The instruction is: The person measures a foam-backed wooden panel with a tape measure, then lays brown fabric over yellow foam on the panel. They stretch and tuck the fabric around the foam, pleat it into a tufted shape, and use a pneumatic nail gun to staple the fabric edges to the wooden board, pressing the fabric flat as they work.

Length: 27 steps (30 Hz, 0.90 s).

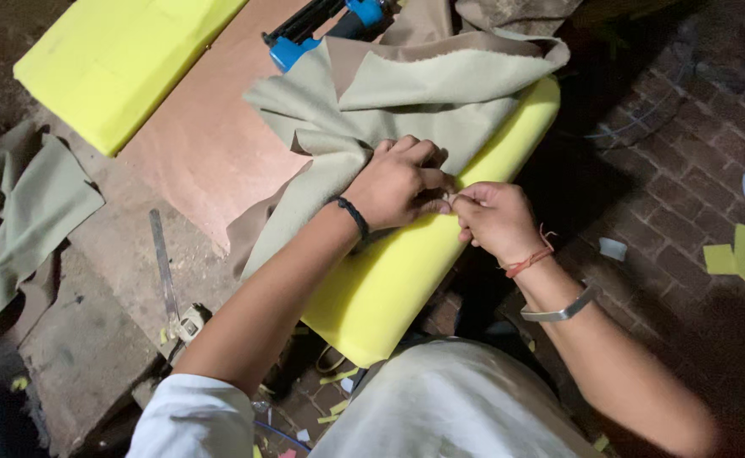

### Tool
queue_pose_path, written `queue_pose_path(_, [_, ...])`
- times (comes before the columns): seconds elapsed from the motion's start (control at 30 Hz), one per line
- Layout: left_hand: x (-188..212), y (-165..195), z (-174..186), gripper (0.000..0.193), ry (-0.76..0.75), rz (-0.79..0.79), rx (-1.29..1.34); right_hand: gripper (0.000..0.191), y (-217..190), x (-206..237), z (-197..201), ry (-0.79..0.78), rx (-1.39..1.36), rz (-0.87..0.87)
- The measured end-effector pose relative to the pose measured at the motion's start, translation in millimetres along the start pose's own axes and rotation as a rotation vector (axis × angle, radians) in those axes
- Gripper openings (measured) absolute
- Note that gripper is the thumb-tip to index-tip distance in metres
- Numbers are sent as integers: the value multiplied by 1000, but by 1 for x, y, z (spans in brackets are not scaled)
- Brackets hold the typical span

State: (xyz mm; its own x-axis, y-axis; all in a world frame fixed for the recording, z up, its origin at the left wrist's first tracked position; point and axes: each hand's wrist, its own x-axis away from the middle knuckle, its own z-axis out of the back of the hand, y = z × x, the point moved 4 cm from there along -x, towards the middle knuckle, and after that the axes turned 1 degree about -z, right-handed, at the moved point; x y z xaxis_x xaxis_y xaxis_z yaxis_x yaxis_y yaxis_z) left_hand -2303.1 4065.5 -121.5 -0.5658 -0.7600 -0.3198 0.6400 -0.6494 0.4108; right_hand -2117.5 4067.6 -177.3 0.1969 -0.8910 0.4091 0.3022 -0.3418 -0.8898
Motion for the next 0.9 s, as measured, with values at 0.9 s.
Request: queue_pose_path(0.9, [-13,6,1,16,156,255,82,17,-53,-47,105,10,62,377])
